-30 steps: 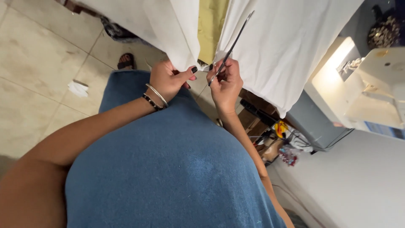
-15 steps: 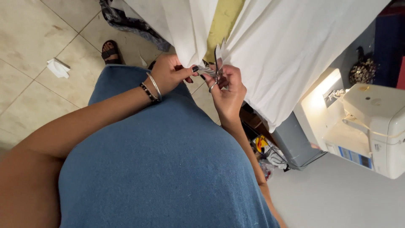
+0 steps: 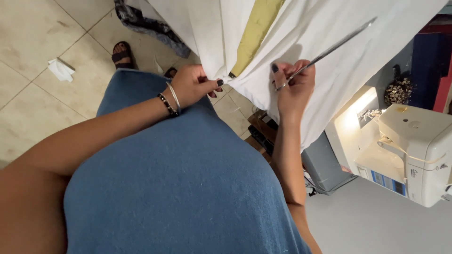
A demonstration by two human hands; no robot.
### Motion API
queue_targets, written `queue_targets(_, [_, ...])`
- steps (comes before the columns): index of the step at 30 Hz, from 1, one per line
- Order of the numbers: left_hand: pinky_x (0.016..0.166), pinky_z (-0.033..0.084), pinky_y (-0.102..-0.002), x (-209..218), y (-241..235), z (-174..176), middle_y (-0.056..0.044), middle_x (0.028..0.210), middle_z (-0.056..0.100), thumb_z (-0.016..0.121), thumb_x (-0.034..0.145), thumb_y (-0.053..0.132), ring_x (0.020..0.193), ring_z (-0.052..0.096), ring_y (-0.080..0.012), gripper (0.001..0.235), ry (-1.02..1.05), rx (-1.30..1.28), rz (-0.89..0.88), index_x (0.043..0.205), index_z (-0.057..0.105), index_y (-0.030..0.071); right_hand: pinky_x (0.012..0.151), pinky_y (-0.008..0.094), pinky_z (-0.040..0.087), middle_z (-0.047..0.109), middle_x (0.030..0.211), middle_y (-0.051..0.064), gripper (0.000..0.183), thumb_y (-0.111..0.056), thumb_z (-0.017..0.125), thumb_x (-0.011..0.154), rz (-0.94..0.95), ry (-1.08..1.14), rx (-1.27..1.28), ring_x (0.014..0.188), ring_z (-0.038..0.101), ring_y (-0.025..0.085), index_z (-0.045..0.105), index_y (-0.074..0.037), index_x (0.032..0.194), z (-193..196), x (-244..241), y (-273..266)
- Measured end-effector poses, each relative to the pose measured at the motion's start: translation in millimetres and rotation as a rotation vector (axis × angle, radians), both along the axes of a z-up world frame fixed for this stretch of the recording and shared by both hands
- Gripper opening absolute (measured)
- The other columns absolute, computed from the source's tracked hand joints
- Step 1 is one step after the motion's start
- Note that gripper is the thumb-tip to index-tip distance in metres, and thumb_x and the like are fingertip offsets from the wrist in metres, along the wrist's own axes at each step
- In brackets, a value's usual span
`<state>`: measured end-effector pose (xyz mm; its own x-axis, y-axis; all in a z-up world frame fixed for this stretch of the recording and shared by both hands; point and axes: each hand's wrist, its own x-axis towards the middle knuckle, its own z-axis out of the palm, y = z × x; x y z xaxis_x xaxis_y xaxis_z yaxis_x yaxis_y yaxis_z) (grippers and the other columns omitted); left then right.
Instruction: Cutting a long piece of white fabric with scissors along a marked line on a work table.
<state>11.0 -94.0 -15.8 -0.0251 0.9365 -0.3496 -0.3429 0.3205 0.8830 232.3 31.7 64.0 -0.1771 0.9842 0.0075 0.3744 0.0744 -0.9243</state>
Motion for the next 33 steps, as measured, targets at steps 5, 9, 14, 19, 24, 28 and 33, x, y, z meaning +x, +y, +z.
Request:
queue_targets(5, [0.058,0.058,-0.025,-4,6,11,-0.009,0.073,0.074,0.072,0.092,0.012,0.065,0.073,-0.0152,0.012,0.035,0.083,-0.029,0.086,0.076,0.002,0.064,0.023,0.053,0.075,0.089,0.008,0.034,-0.004,0.081,0.091,0.015,-0.069,-0.033,0.069,0.067,0.012,0.049,-0.013,0.099,19,-31,-47])
queue_targets(9, [0.059,0.059,-0.029,-10,8,19,-0.012,0.073,0.074,0.069,0.094,0.013,0.065,0.074,-0.0179,0.015,0.129,0.13,-0.023,0.085,0.077,0.003,0.057,0.024,0.045,0.079,0.09,0.006,0.038,-0.016,0.09,0.084,-0.002,-0.285,0.025,0.06,0.062,0.012,0.054,-0.012,0.096,11,-48,-73])
queue_targets(14, [0.06,0.059,-0.028,-4,25,24,-0.014,0.074,0.072,0.067,0.096,0.008,0.066,0.073,-0.0195,0.015,0.11,0.195,-0.004,0.086,0.075,0.001,0.067,0.03,0.051,0.077,0.095,0.003,0.027,-0.018,0.082,0.091,0.206,-0.341,0.073,0.072,0.069,0.021,0.059,-0.018,0.104,24,-45,-47])
queue_targets(19, [0.059,0.057,-0.025,-6,40,17,-0.013,0.07,0.071,0.064,0.099,0.003,0.063,0.071,-0.0178,0.018,0.142,0.23,-0.006,0.084,0.074,0.001,0.074,0.045,0.057,0.073,0.081,0.004,0.033,-0.024,0.082,0.089,0.475,-0.587,-0.005,0.077,0.072,0.038,0.055,-0.021,0.107,23,-19,-18])
queue_targets(24, [0.055,0.056,-0.02,-9,57,55,-0.002,0.074,0.076,0.061,0.096,0.002,0.06,0.074,-0.0097,0.017,0.36,0.265,-0.06,0.085,0.073,0.007,0.07,0.036,0.059,0.069,0.082,-0.002,0.027,0.014,0.059,0.092,0.585,-0.471,0.617,0.065,0.066,0.016,0.058,-0.012,0.098,25,-2,-18])
queue_targets(28, [0.047,0.059,-0.018,1,82,86,-0.004,0.074,0.078,0.062,0.105,0.014,0.057,0.077,-0.0109,0.02,0.535,0.252,-0.142,0.091,0.075,0.008,0.067,0.033,0.053,0.076,0.098,0.005,0.039,0.024,0.036,0.089,0.495,-0.392,0.809,0.061,0.06,0.018,0.059,-0.005,0.097,33,-1,-32])
queue_targets(33, [0.04,0.05,-0.019,0,113,81,-0.008,0.063,0.073,0.061,0.096,0.011,0.049,0.07,-0.0107,0.027,0.39,-0.129,-0.302,0.073,0.074,0.005,0.07,0.028,0.054,0.059,0.076,-0.001,0.024,0.009,0.077,0.094,0.503,-0.587,1.067,0.067,0.051,0.014,0.063,-0.01,0.089,14,-11,-26])
